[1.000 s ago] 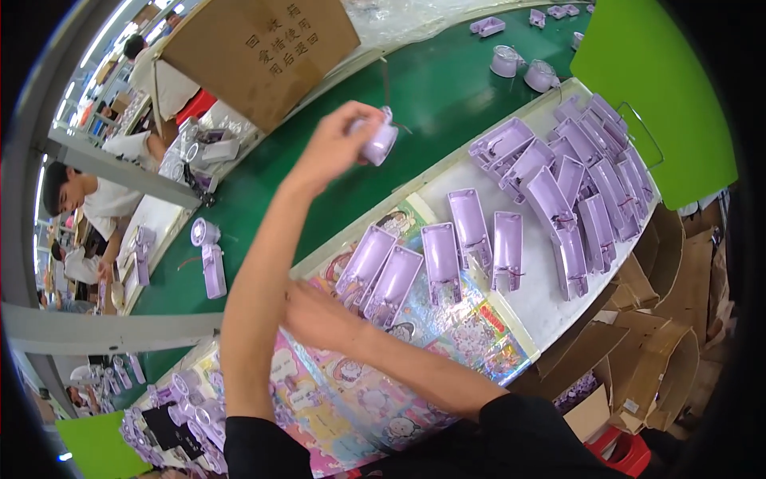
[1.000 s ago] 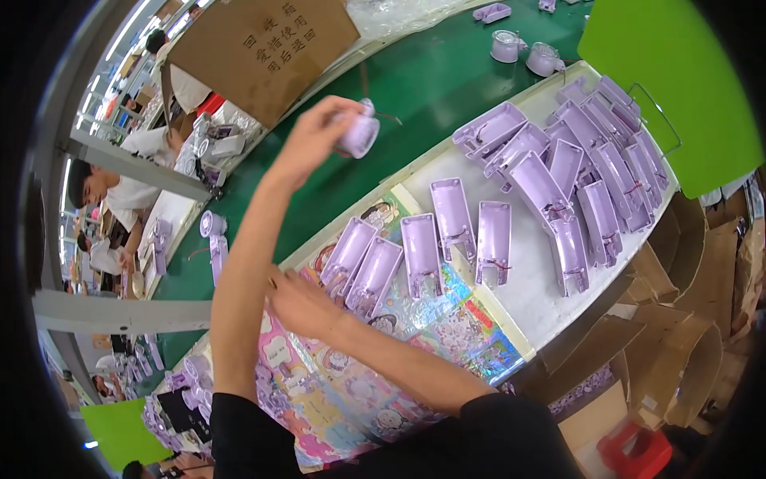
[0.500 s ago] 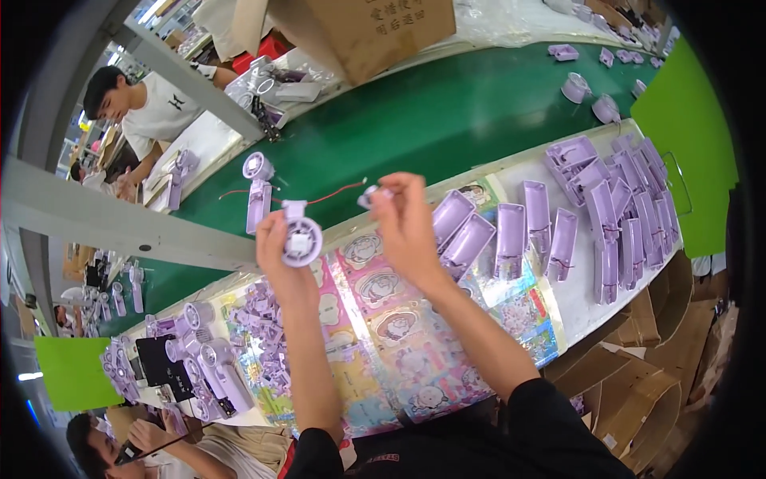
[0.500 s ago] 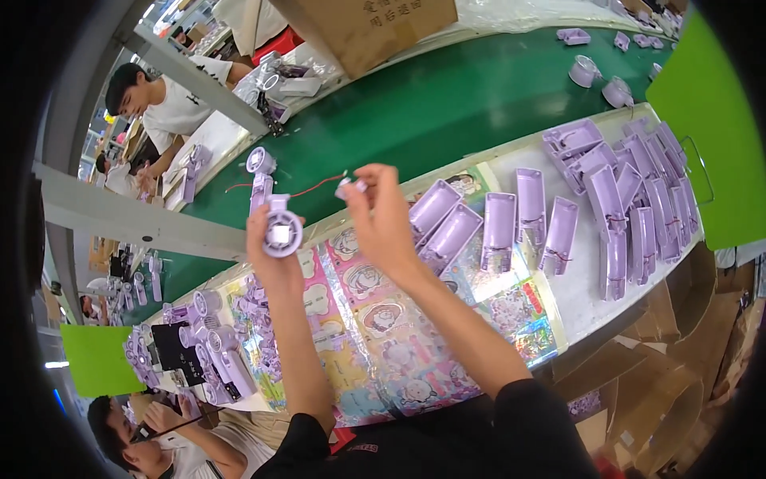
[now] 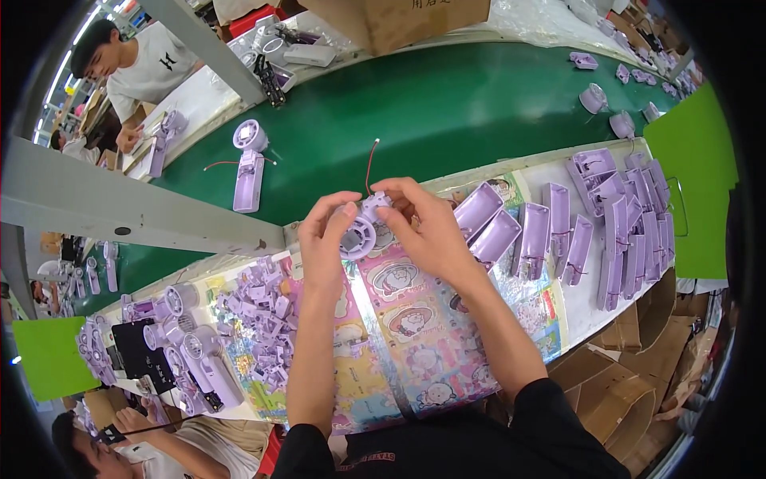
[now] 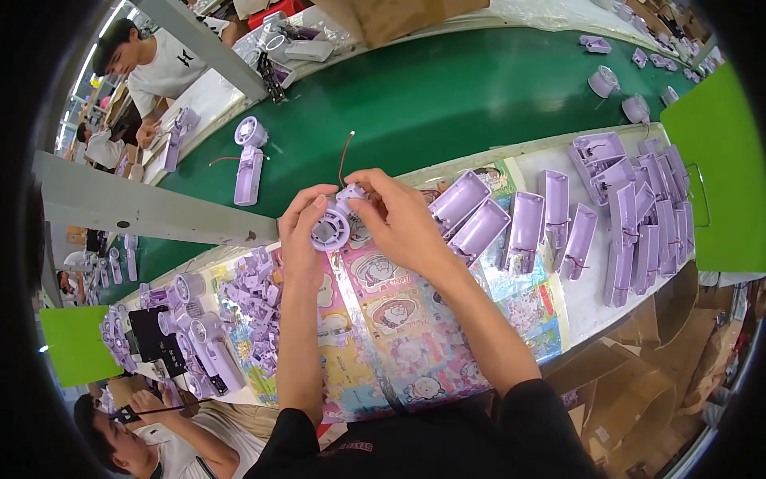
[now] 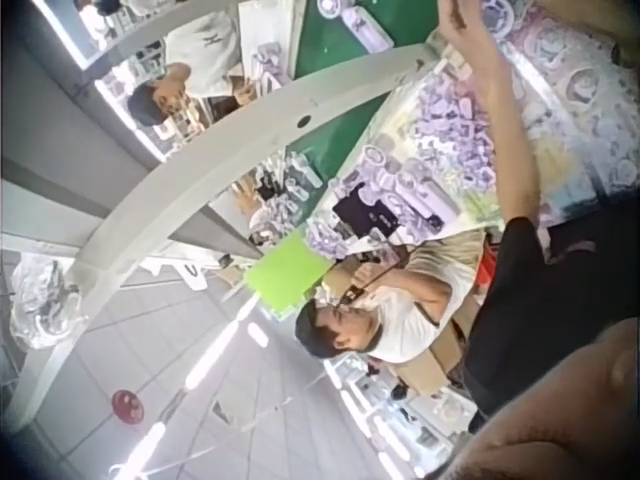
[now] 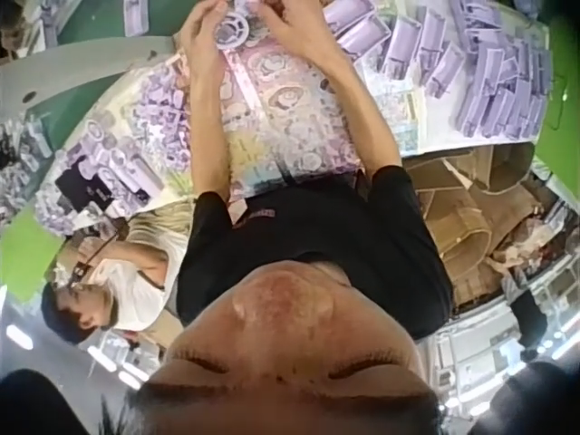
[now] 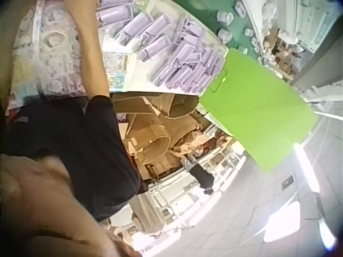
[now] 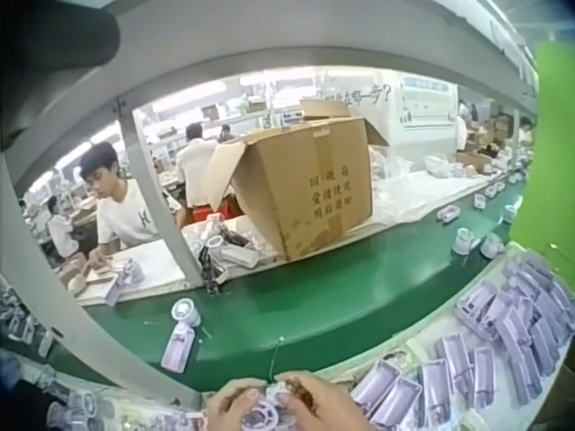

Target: The person assembles handheld fans by hand, applying stickers to fan components and joining housing parts together.

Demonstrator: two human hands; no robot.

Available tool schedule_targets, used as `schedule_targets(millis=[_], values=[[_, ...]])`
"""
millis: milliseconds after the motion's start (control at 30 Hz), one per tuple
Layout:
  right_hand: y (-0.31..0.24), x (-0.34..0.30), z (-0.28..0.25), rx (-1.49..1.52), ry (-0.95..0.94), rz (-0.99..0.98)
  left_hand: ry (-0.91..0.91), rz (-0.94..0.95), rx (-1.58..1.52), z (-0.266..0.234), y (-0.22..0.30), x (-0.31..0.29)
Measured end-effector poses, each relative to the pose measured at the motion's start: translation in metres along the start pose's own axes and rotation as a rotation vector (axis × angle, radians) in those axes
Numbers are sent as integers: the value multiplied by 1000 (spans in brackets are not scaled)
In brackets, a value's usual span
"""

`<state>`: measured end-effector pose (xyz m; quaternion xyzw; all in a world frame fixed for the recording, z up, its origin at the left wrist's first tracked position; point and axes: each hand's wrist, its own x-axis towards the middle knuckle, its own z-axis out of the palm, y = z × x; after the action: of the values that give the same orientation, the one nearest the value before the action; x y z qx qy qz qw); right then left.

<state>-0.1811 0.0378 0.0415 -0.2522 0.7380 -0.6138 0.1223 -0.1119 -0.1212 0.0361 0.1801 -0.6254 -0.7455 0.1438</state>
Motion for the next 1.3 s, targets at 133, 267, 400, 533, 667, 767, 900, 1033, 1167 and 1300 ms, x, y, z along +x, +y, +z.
schedule_targets(millis=[133,267,400,533,667,767,900,1033,1167,1300], values=[[6,-1,2,87,3,-46,-110,-37,-25,-4,4,-2],[1,-5,6,80,-46,-77,-111,123,93,-7,0,-5],[-1,-6,5,143,-79,-33,-92,168,53,-8,1,-8],[-11,-9,7,386,-104,40,-130,290,72,-10,-3,-9],[-12,-7,-2,377,-95,55,-127,279,-88,2,-8,-13],[1,1,-16,403,-15,11,-144,146,-212,16,-20,-16],[-8,7,-59,750,205,-88,-327,219,206,28,-18,-28],[-11,1,-82,992,210,-85,-524,567,784,52,-27,-34],[-1,4,-91,943,173,-79,-450,686,963,52,-28,-39],[-3,3,-93,905,152,-52,-362,699,979,46,-23,-36]])
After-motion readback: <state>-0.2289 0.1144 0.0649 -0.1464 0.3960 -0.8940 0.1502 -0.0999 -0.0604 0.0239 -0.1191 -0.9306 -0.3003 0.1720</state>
